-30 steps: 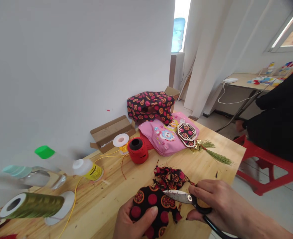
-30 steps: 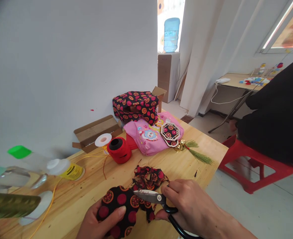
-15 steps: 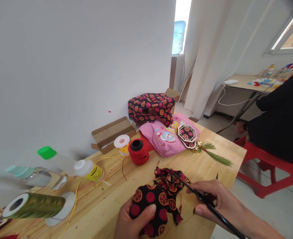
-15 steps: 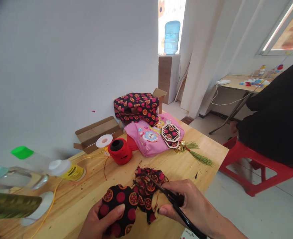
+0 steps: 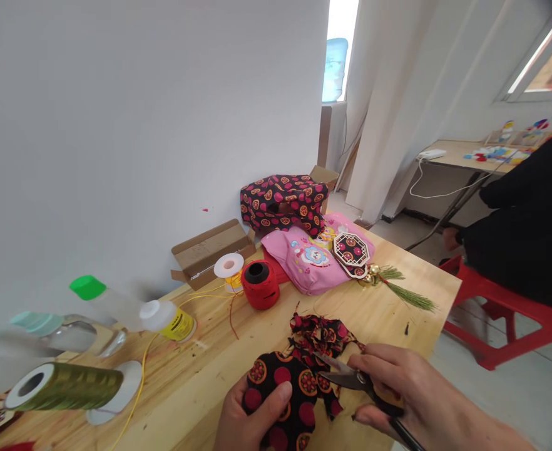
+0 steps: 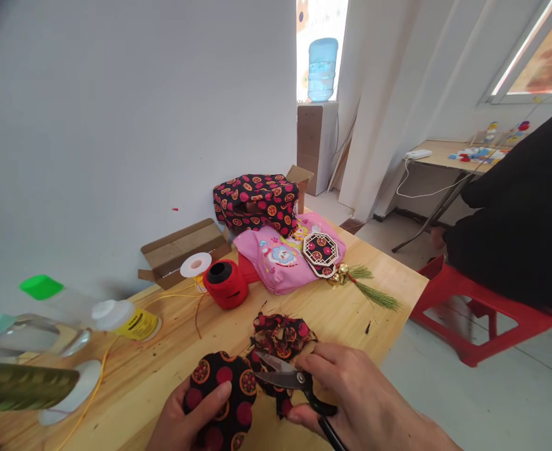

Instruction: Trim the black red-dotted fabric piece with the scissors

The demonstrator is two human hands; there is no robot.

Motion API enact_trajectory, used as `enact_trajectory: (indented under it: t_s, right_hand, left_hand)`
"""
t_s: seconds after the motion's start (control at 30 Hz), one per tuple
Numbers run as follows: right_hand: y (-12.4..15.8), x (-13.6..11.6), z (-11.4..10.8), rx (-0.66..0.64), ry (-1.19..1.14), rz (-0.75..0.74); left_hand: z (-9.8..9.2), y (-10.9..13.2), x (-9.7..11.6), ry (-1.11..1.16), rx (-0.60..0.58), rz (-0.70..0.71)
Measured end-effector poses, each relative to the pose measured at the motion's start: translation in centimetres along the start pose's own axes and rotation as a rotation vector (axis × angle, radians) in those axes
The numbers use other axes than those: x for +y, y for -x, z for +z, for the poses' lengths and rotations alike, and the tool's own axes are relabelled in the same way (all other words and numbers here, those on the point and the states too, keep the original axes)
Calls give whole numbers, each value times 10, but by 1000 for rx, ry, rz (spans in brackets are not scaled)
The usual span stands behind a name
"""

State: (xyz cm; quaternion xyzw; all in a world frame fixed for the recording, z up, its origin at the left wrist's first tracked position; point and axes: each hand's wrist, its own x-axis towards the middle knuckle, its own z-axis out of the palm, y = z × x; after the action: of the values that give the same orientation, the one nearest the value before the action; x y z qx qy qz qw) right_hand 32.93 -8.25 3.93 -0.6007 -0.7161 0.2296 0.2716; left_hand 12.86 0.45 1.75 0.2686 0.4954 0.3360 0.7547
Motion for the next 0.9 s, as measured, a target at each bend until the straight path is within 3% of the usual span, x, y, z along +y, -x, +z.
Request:
enact_trajectory:
  t_s: [0.23, 0.9]
  right_hand:
    - [-7, -1, 7, -62, 223, -40]
    - [-11, 8, 9, -8, 359, -149]
  left_hand:
    - [-2, 1, -1, -130, 7, 62]
    - [-5, -2, -2, -146, 0, 64]
